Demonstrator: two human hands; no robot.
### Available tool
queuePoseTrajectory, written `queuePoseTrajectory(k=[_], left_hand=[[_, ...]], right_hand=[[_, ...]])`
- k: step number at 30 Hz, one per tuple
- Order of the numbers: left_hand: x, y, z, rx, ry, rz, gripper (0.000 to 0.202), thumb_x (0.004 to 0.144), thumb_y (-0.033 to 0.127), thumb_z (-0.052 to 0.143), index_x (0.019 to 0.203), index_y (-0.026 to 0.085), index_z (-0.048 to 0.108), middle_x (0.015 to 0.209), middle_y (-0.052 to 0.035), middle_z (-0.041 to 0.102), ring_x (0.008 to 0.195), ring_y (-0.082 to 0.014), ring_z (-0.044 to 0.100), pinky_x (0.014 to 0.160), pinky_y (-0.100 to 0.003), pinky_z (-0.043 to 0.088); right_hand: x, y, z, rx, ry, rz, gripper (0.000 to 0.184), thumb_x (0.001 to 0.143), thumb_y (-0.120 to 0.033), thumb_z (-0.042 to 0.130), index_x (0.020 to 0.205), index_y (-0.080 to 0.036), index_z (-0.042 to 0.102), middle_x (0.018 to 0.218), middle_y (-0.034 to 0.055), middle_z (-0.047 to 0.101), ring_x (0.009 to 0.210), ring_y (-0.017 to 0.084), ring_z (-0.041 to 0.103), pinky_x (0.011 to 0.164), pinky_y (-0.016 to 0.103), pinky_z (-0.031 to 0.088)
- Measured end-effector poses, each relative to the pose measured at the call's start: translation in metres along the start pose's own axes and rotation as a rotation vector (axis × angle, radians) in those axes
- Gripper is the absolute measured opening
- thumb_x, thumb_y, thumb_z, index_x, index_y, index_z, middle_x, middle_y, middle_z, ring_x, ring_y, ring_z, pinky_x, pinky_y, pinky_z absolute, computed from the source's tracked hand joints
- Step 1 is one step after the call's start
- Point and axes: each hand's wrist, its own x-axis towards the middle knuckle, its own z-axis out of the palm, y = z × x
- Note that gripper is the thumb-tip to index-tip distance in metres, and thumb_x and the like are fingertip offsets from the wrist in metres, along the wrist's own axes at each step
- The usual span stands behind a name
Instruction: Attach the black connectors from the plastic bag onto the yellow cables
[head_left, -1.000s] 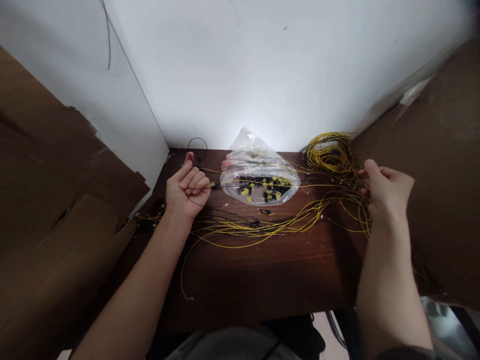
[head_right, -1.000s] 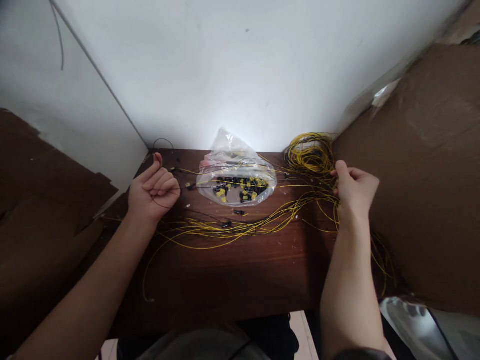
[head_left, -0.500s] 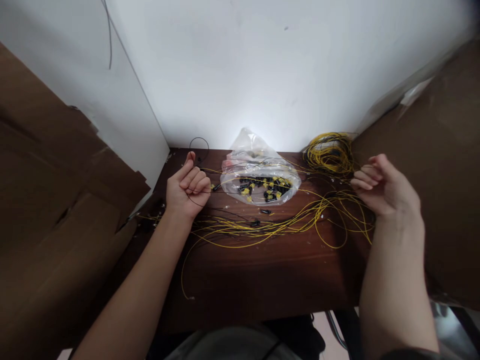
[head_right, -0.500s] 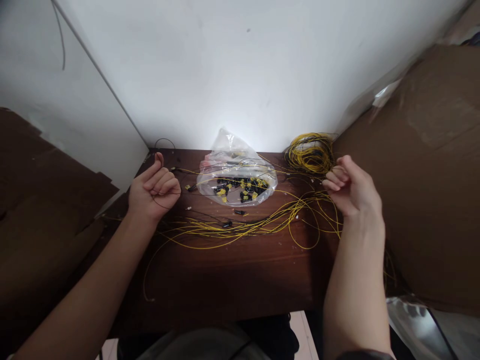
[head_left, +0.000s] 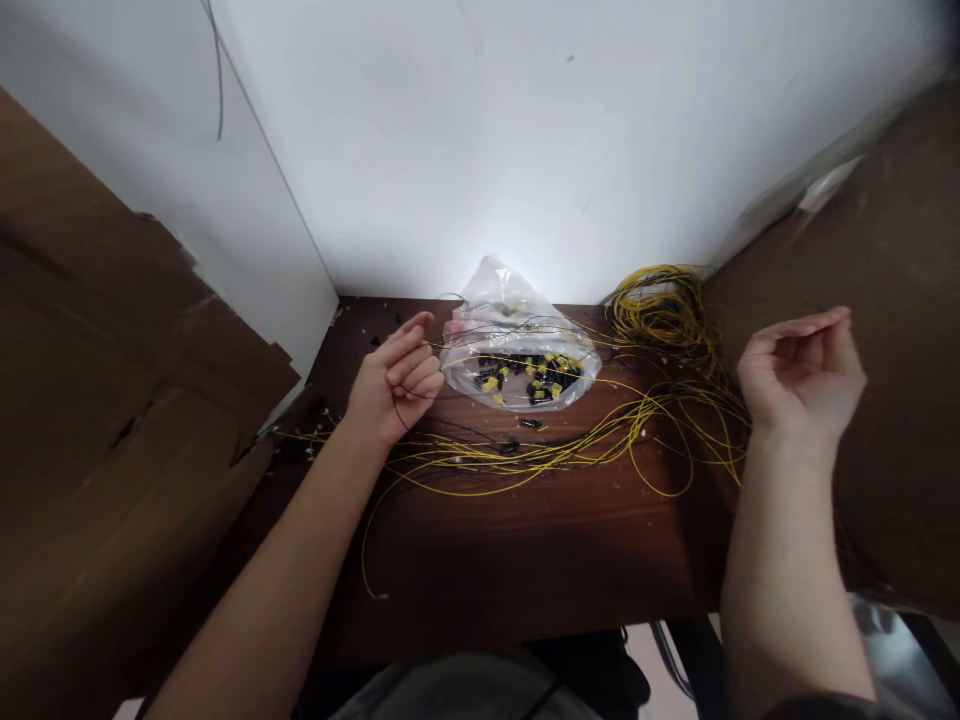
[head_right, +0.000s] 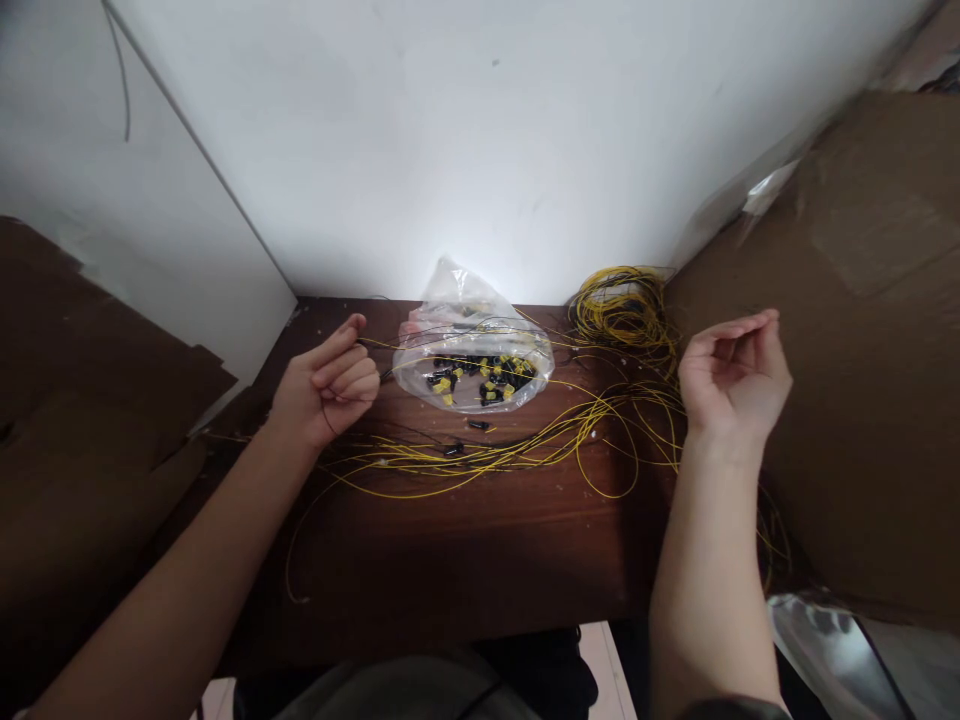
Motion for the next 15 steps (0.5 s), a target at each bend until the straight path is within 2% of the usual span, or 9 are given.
queuePoseTrajectory(k=[3,6,7,9,12,13,15], left_hand=[[-0.003,-0.012,0.005,0.332,-0.105,-0.052,0.011,0.082,0.013,0.052,0.085,0.016,0.063,0.035,0.0100,0.026,0.032,-0.0023,0.018,0.036,-0.015,0.018],[-0.003,-0.024,0.007,0.776,-0.158,-0.039,0.014,0.081,0.022,0.056,0.093,0.016,0.061,0.041,0.0064,0.044,0.035,-0.0035,0.027,0.038,-0.017,0.020],[-0.002,-0.027,0.007,0.905,-0.159,0.000,0.016,0.082,0.025,0.054,0.094,0.016,0.061,0.044,0.0048,0.049,0.036,-0.0042,0.029,0.039,-0.018,0.021],[-0.001,-0.030,0.004,1.157,-0.128,0.147,0.019,0.084,0.029,0.050,0.095,0.016,0.060,0.053,0.0016,0.059,0.040,-0.0062,0.037,0.043,-0.020,0.028],[0.000,-0.029,0.000,1.502,-0.022,0.399,0.028,0.088,0.035,0.042,0.090,0.017,0.063,0.070,-0.0022,0.067,0.063,-0.0131,0.055,0.061,-0.024,0.040],[0.000,-0.028,-0.002,1.580,0.010,0.455,0.031,0.090,0.036,0.039,0.089,0.018,0.064,0.076,-0.0028,0.068,0.073,-0.0157,0.058,0.068,-0.026,0.041],[0.000,-0.025,-0.003,1.646,0.055,0.538,0.032,0.091,0.034,0.035,0.097,0.018,0.063,0.082,-0.0032,0.069,0.089,-0.0185,0.058,0.079,-0.030,0.041]], right_hand=[[-0.004,0.004,-0.002,-0.100,-0.035,0.005,0.059,0.067,0.024,0.042,0.098,-0.020,0.065,0.109,-0.0030,0.066,0.107,0.001,0.056,0.097,0.012,0.039],[-0.003,0.003,-0.003,-0.177,-0.062,-0.035,0.051,0.071,0.020,0.044,0.095,-0.019,0.066,0.108,-0.0007,0.066,0.106,0.004,0.058,0.095,0.015,0.041],[-0.001,0.001,-0.004,-0.274,-0.076,-0.064,0.046,0.073,0.017,0.047,0.094,-0.020,0.066,0.104,-0.0007,0.067,0.102,0.006,0.060,0.092,0.018,0.044],[0.003,-0.002,-0.004,-0.610,-0.118,-0.162,0.033,0.076,0.005,0.055,0.092,-0.021,0.066,0.090,-0.0021,0.068,0.086,0.010,0.065,0.078,0.026,0.052],[0.010,-0.005,-0.005,-1.145,-0.131,-0.359,0.009,0.079,-0.014,0.060,0.081,-0.021,0.065,0.073,-0.0035,0.064,0.061,0.013,0.062,0.054,0.029,0.051],[0.012,-0.004,-0.005,-1.234,-0.124,-0.404,0.007,0.080,-0.017,0.059,0.077,-0.021,0.065,0.074,-0.0027,0.064,0.060,0.013,0.061,0.051,0.028,0.050],[0.011,-0.003,-0.005,-1.261,-0.116,-0.414,0.010,0.081,-0.018,0.057,0.075,-0.020,0.065,0.079,-0.0006,0.065,0.065,0.015,0.062,0.053,0.029,0.048]])
